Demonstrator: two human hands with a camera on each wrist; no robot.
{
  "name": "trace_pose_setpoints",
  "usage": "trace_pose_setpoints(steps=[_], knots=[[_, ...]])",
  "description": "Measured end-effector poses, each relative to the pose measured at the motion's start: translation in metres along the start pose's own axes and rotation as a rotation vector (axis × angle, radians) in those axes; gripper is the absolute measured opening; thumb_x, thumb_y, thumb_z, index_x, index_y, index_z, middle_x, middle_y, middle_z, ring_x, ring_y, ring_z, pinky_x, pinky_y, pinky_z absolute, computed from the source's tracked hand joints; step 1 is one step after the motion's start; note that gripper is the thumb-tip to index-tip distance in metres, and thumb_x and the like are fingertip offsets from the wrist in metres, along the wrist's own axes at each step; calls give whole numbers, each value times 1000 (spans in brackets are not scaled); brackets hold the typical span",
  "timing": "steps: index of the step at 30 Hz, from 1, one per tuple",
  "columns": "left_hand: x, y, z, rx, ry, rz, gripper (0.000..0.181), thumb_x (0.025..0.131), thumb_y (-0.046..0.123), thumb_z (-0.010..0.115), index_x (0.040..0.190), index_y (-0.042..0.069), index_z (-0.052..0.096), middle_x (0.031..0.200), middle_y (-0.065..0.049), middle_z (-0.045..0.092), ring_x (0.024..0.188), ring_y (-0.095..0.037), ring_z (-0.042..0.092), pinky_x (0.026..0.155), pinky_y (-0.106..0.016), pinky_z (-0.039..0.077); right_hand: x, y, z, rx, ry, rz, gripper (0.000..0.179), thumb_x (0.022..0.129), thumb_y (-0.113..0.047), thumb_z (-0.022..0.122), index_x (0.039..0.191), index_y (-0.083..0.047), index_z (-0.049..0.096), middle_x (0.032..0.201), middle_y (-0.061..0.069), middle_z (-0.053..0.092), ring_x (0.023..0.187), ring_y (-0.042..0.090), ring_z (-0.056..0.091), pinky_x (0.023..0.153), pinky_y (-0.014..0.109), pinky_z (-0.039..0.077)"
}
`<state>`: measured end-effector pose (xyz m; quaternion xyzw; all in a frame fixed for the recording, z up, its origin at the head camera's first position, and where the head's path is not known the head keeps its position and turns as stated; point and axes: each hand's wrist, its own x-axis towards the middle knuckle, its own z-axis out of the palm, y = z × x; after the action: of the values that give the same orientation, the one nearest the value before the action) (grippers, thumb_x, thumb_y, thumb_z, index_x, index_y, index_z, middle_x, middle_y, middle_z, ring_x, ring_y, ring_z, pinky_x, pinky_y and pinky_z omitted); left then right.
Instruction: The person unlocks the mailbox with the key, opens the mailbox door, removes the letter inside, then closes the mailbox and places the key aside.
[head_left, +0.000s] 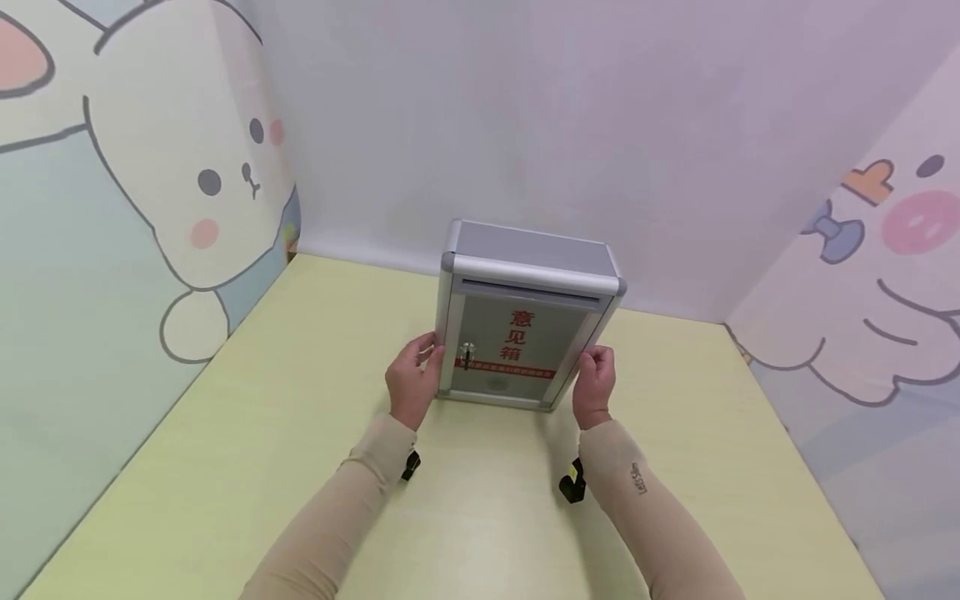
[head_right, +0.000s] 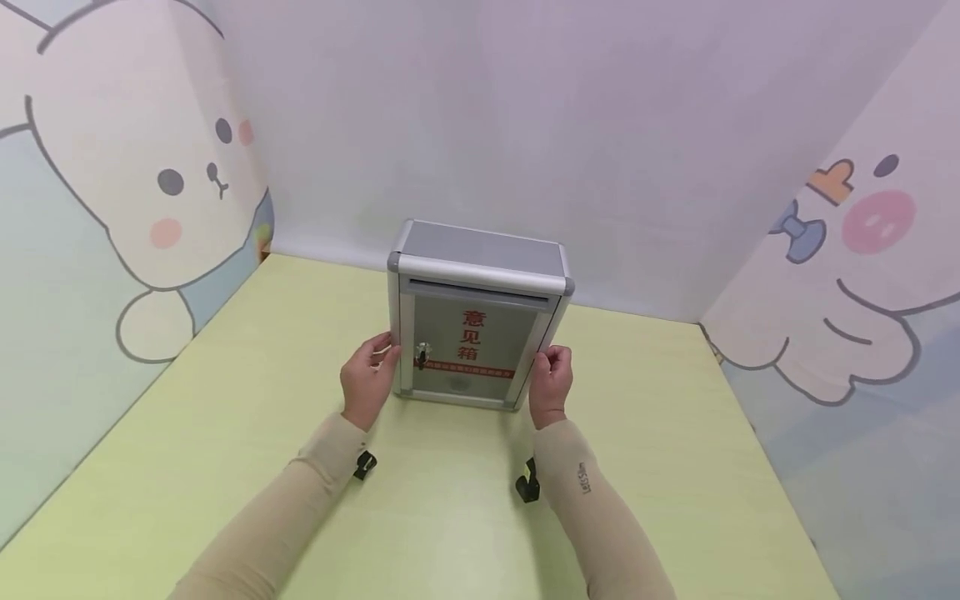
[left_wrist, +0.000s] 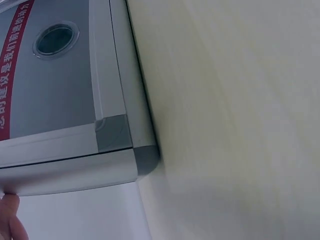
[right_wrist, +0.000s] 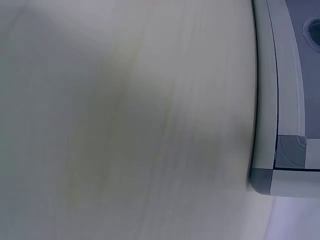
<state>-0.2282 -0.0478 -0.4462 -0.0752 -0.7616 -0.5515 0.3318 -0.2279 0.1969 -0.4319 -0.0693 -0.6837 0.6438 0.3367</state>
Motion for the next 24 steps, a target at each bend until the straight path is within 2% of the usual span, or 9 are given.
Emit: trace_pose_setpoints(steps=[3,4,7,11,14,16,18,21,24], knots=[[0,-4,-2,-16,-7,13,20,86,1,69,104,-8,66,100,-22,69,82,-36,69,64,-45,55,-9,-15,6,-49,29,-118,13,77,6,45,81,-3,36,83,1,33,79,17,36,74,27,29],[0,-5,-3,-23,-10,13,19,85,0,69,103,-8,66,99,-22,69,81,-36,69,64,-45,56,-14,-22,9,-70,42,-185,14,74,7,45,80,1,34,83,4,32,80,20,35,76,29,28],[1,-7,-5,-21,-27,11,19,85,1,70,101,-7,66,99,-21,69,79,-36,69,63,-44,56,-24,-24,19,-189,60,-468,21,70,1,49,81,8,34,84,8,32,83,28,32,79,36,26],[1,-6,-7,-13,-52,-10,19,85,2,70,102,-7,67,100,-20,69,79,-35,69,63,-44,56,-30,-9,31,-381,-44,-876,22,72,-16,54,80,3,45,80,15,43,80,33,39,75,44,29],[2,-5,-8,-10,-73,-17,19,87,4,69,102,-6,66,101,-20,69,78,-34,69,62,-43,56,-38,-13,42,-508,-166,-1074,22,81,-22,52,73,-2,54,73,12,52,70,29,47,69,46,35],[3,-4,-9,-12,-85,-22,19,87,5,68,103,-6,66,101,-20,69,78,-34,69,62,-43,55,-42,-15,49,-566,-224,-1135,31,89,-27,49,68,-5,58,66,7,55,62,25,50,63,42,41],[3,-3,-9,-12,-96,-26,20,88,7,68,103,-6,66,101,-19,69,77,-33,68,62,-42,55,-47,-18,56,-612,-268,-1145,41,94,-31,45,67,-6,62,62,4,58,56,20,53,58,38,45],[5,-2,-10,-3,-108,-29,21,89,9,67,104,-6,66,101,-19,69,77,-33,68,62,-43,55,-55,-24,65,-673,-326,-1090,46,97,-36,43,70,-7,65,62,2,62,53,16,54,52,33,46],[7,0,-10,10,-117,-37,22,90,11,67,105,-5,66,102,-19,69,78,-33,68,63,-43,55,-61,-32,71,-735,-362,-986,35,93,-34,52,74,-8,67,64,1,63,52,15,55,49,30,44]])
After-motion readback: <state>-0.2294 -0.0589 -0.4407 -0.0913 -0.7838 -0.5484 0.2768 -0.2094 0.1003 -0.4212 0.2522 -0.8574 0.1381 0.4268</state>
